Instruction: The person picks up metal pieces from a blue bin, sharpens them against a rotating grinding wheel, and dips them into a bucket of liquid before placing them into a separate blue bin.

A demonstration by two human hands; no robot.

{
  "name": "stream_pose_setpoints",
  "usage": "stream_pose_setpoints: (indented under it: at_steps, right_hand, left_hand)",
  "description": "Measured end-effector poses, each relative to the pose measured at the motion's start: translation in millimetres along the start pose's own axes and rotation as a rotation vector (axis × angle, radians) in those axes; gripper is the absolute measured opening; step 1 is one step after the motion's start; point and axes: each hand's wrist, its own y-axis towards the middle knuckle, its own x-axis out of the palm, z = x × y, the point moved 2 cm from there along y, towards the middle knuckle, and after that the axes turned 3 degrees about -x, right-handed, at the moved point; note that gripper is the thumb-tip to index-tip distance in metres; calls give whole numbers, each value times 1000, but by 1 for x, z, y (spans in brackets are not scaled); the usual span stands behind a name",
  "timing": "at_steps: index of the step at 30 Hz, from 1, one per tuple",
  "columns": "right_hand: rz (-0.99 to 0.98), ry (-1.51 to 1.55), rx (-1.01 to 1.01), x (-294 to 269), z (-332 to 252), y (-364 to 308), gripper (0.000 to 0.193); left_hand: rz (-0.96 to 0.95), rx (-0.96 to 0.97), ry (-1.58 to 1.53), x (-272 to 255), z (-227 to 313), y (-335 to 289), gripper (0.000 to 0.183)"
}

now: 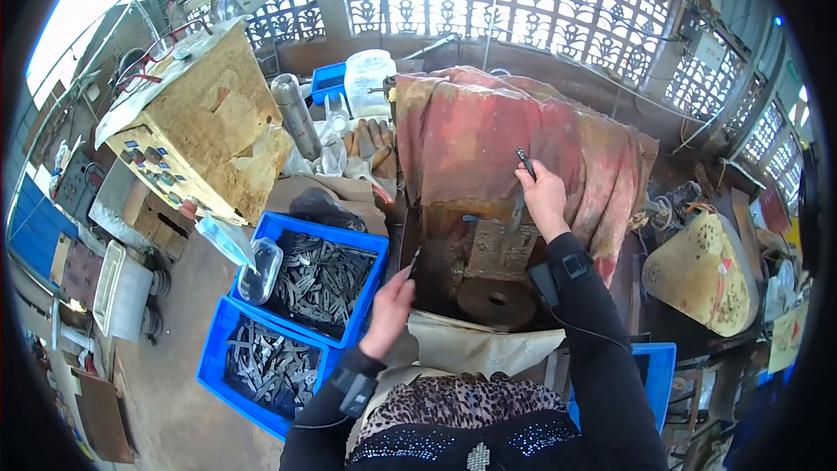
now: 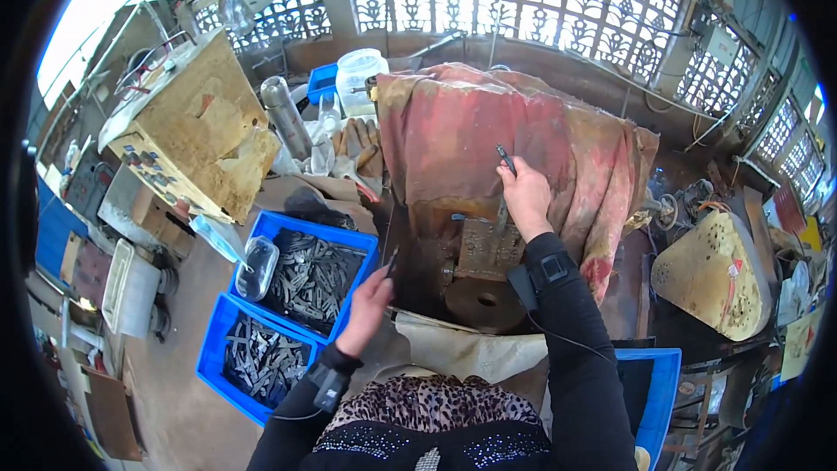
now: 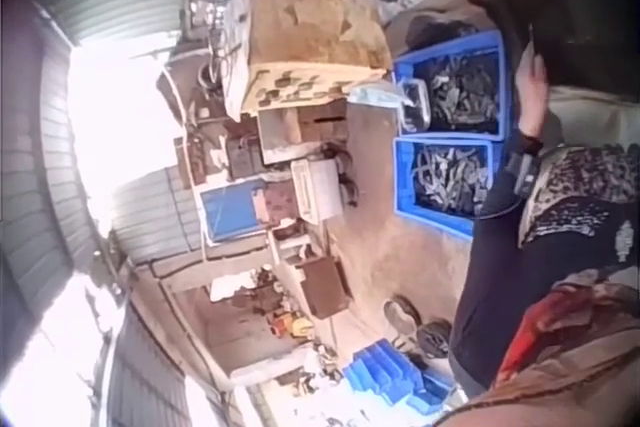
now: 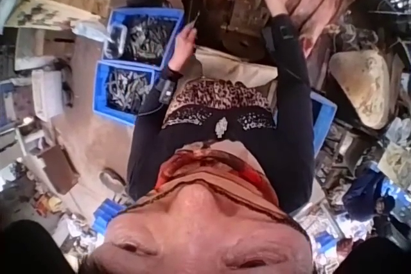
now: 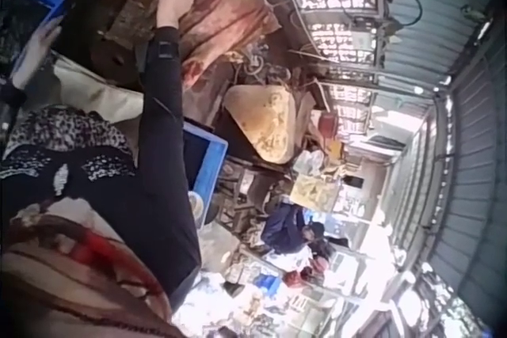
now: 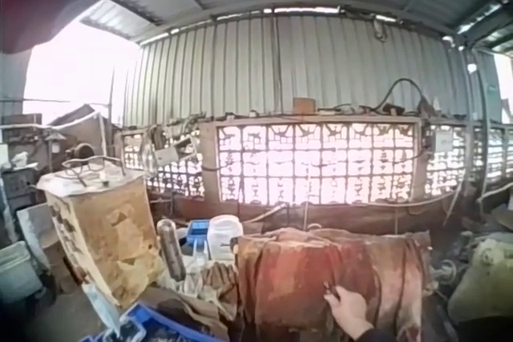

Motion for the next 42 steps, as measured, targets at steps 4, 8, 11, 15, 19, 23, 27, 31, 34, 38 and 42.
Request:
stream_pose_setpoints:
  at_steps: [4, 8, 11, 15, 19, 23, 27, 31, 34, 38, 42]
  right_hand:
    - [-6, 39, -18, -2, -3, 1, 22]
    - [-26, -2, 9, -11, -1, 0, 23]
    - [-34, -45, -74, -9, 1, 3, 24]
    - [-5, -59, -104, -2, 3, 4, 23]
    - [-49, -25, -71, -6, 3, 3, 22]
    - [-54, -39, -84, -9, 6, 4, 21]
    - [-52, -34, -79, -6, 6, 4, 21]
    - [-79, -19, -43, -10, 6, 6, 21]
    - [-89, 2, -55, -11, 4, 5, 21]
    - [-91, 4, -77, -9, 6, 8, 22]
    - [-91, 20, -100, -13, 3, 8, 23]
  left_hand:
    - [-29, 526, 314, 44, 3, 18, 47]
    - [-192, 562, 446, 64, 4, 17, 56]
    - [-243, 581, 636, 69, 13, 12, 61]
    - [-220, 594, 638, 65, 7, 12, 53]
    - [-235, 603, 565, 67, 5, 14, 39]
    - [-197, 536, 567, 72, 6, 16, 29]
    - [-201, 494, 655, 72, -2, 17, 23]
    - [-213, 504, 722, 75, -10, 21, 22]
    - [-208, 493, 747, 76, -10, 22, 21]
    - [-203, 458, 798, 78, -10, 23, 21]
    - [-190, 463, 820, 78, -10, 24, 20]
